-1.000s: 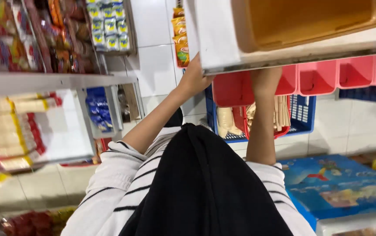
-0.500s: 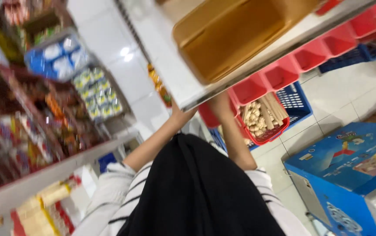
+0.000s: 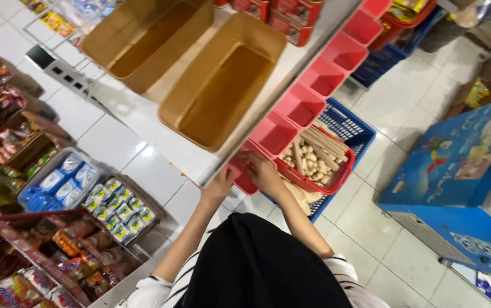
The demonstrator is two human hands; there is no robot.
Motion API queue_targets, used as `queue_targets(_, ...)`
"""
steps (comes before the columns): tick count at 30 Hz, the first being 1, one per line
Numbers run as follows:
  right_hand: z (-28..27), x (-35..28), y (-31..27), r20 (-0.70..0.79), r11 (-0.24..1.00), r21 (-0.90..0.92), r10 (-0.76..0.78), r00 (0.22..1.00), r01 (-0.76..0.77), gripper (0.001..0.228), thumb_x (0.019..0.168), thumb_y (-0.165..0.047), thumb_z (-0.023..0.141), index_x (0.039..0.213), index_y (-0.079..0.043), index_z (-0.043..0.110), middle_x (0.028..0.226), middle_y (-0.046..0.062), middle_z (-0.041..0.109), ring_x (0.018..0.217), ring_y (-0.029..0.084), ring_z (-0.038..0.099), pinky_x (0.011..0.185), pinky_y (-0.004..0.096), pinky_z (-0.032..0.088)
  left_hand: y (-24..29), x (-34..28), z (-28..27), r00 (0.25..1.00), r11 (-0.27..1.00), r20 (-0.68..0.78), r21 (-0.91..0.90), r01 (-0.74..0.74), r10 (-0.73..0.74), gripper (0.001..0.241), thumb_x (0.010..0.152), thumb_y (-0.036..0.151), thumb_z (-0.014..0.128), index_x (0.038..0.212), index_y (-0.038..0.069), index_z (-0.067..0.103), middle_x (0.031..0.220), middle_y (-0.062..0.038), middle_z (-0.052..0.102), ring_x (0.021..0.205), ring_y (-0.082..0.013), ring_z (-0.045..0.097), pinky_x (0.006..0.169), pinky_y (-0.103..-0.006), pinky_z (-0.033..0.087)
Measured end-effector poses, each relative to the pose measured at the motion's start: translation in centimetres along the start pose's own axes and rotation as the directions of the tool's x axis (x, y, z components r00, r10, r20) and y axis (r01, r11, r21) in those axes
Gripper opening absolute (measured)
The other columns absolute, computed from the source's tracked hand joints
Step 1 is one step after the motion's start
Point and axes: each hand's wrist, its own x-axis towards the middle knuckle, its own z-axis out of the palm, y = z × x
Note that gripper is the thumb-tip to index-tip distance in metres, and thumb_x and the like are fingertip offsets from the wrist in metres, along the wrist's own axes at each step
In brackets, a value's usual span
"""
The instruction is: The person restocks shelves by taking seasoning packets from a basket and placing them into shelf bins by hand.
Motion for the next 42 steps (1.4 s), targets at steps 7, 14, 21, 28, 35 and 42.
queue_targets(7, -6.6, -8.8, -0.5, -0.180, 0.994, 0.076, 0.092, 0.979, -0.080, 0.036, 0.092, 0.005, 0.061, 0.128, -0.002, 0.064, 0.122, 0.015, 0.067, 0.105, 0.024, 0.072, 0.091, 0.034, 0.059, 10.8, 2.2, -4.0, 0.999, 0.999, -0.001, 0.014, 0.033, -0.033, 0.030, 0.078, 0.016, 0.069, 0.107, 0.015, 0.069, 0.115, -0.019, 0.068, 0.107, -0.0411, 0.058, 0.088, -0.0498, 0.040)
queue_targets(14, -11.1, -19.9, 3.9, -0.278, 0.920, 0.088, 0.392, 0.877, -0.383, 0.025, 0.095, -0.002, 0.066, 0.120, -0.003, 0.066, 0.112, 0.014, 0.071, 0.093, 0.023, 0.075, 0.077, 0.033, 0.061, 18.9, 0.0, -1.5, 0.953, 0.889, 0.266, -0.457, -0.006, 0.144, 0.028, 0.085, 0.008, 0.066, 0.112, 0.009, 0.068, 0.109, -0.011, 0.067, 0.106, -0.0346, 0.061, 0.094, -0.0457, 0.046)
queue_targets(21, -15.4, -28.7, 5.8, -0.391, 0.952, 0.093, 0.304, 0.869, -0.291, 0.029, 0.094, 0.000, 0.063, 0.123, -0.005, 0.067, 0.121, 0.012, 0.069, 0.096, 0.022, 0.074, 0.079, 0.032, 0.060, 27.1, -4.3, 1.3, 0.893, 0.811, 0.358, -0.585, -0.013, 0.273, 0.024, 0.086, 0.009, 0.065, 0.109, 0.010, 0.071, 0.108, -0.011, 0.069, 0.103, -0.0346, 0.062, 0.092, -0.0452, 0.048)
queue_targets(28, -19.7, -36.0, 4.9, -0.454, 0.928, 0.104, 0.364, 0.813, -0.357, 0.031, 0.095, 0.000, 0.064, 0.124, -0.009, 0.069, 0.117, 0.011, 0.070, 0.100, 0.021, 0.074, 0.080, 0.031, 0.060, 34.6, -7.9, 5.8, 0.786, 0.813, 0.500, -0.583, -0.006, 0.364, 0.023, 0.089, 0.011, 0.067, 0.111, 0.009, 0.071, 0.106, -0.012, 0.067, 0.106, -0.0345, 0.061, 0.093, -0.0461, 0.047)
queue_targets(35, -21.0, -47.2, 7.0, -0.587, 0.865, 0.200, 0.482, 0.650, -0.461, 0.031, 0.094, -0.001, 0.065, 0.124, -0.008, 0.069, 0.116, 0.011, 0.071, 0.095, 0.022, 0.073, 0.081, 0.031, 0.059, 43.5, -10.7, 11.2, 0.620, 0.689, 0.516, -0.723, -0.056, 0.592, 0.025, 0.088, 0.008, 0.067, 0.113, 0.008, 0.070, 0.112, -0.011, 0.069, 0.110, -0.0350, 0.061, 0.094, -0.0455, 0.047)
queue_targets(42, -21.8, -54.1, 8.4, -0.669, 0.766, 0.343, 0.605, 0.431, -0.543, 0.025, 0.095, -0.003, 0.064, 0.119, -0.007, 0.068, 0.117, 0.008, 0.071, 0.100, 0.019, 0.074, 0.078, 0.032, 0.060, 50.1, -13.0, 15.6, 0.346, 0.618, 0.568, -0.784, -0.046, 0.747, 0.027, 0.085, 0.010, 0.067, 0.112, 0.011, 0.073, 0.110, -0.011, 0.068, 0.109, -0.0331, 0.061, 0.093, -0.0468, 0.047)
